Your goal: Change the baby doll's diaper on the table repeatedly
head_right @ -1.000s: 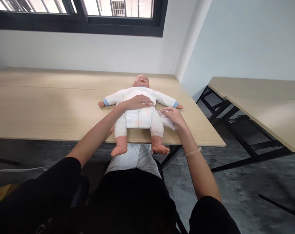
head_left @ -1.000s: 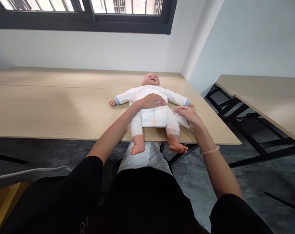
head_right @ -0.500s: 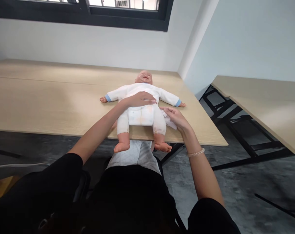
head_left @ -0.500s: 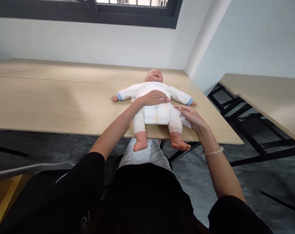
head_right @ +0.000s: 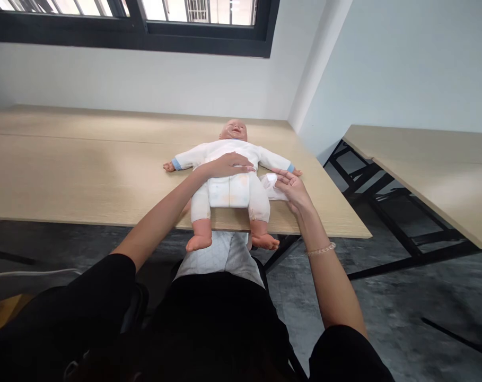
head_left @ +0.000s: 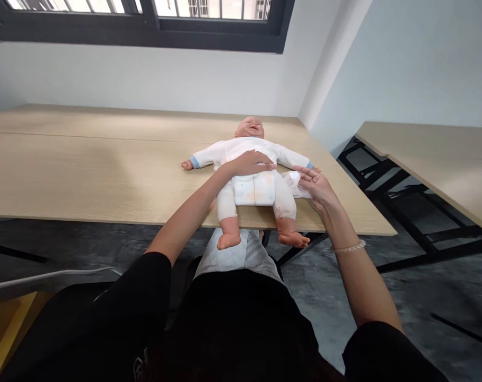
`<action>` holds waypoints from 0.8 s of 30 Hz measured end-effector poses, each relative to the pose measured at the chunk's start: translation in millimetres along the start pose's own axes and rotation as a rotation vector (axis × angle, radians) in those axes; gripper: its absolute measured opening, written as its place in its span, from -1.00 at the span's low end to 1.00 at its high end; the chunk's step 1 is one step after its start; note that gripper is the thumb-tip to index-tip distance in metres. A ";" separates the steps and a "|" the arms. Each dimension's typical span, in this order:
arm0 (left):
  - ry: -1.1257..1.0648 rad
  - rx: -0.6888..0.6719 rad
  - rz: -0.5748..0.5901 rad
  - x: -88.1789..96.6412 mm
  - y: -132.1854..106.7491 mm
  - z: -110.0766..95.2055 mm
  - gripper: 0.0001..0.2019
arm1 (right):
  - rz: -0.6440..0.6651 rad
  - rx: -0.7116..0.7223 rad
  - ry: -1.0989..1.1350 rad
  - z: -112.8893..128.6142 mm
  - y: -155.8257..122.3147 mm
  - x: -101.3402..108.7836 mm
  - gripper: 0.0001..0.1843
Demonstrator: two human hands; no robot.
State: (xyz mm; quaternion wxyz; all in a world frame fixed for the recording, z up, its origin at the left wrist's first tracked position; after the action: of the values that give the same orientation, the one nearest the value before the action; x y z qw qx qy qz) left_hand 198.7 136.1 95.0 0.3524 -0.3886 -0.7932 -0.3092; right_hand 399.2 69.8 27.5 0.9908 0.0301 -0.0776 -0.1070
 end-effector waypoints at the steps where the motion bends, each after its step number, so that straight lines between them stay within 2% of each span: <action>1: -0.001 -0.007 -0.002 -0.1 0.4 0.5 -0.48 | -0.038 0.024 -0.033 -0.7 0.7 1.7 -0.42; 5: -0.015 -0.043 -0.008 -0.9 2.0 3.5 -0.49 | -0.199 0.149 -0.209 0.4 2.2 9.3 -0.59; 11: -0.041 -0.036 0.013 -3.1 3.1 6.8 -0.48 | -0.263 0.059 -0.080 -8.2 3.8 16.0 -0.57; 14: -0.015 -0.021 0.009 -2.7 3.3 6.3 -0.50 | -0.334 0.089 -0.047 -2.8 6.4 20.4 -0.57; 16: 0.003 -0.036 0.024 -3.6 3.5 4.7 -0.52 | -0.376 0.121 -0.124 6.6 13.4 19.5 -0.60; 18: 0.021 -0.063 0.048 -5.1 3.5 2.9 -0.55 | -0.360 0.157 -0.243 20.4 26.6 10.8 -0.63; 20: 0.044 -0.074 0.070 -6.6 3.7 1.9 -0.58 | -0.282 0.197 -0.326 36.1 43.5 -5.5 -0.65; 24: 0.105 -0.013 0.130 -11.0 4.6 1.9 -0.61 | -0.145 0.254 -0.317 61.1 66.1 -37.8 -0.66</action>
State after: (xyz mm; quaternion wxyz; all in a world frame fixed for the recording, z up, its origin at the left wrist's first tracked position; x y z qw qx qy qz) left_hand 206.9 135.5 86.2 0.4101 -0.4247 -0.7449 -0.3107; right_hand 366.6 139.9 87.2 0.9441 0.1432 -0.2429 -0.1707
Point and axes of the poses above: each hand's wrist, its own y-axis towards the middle knuckle, its own x-axis out of the back of the hand, z = x × y, the point moved 6 cm from there along y, towards the middle knuckle, and after that the axes turned 7 degrees about -y, right-handed, at the moved point
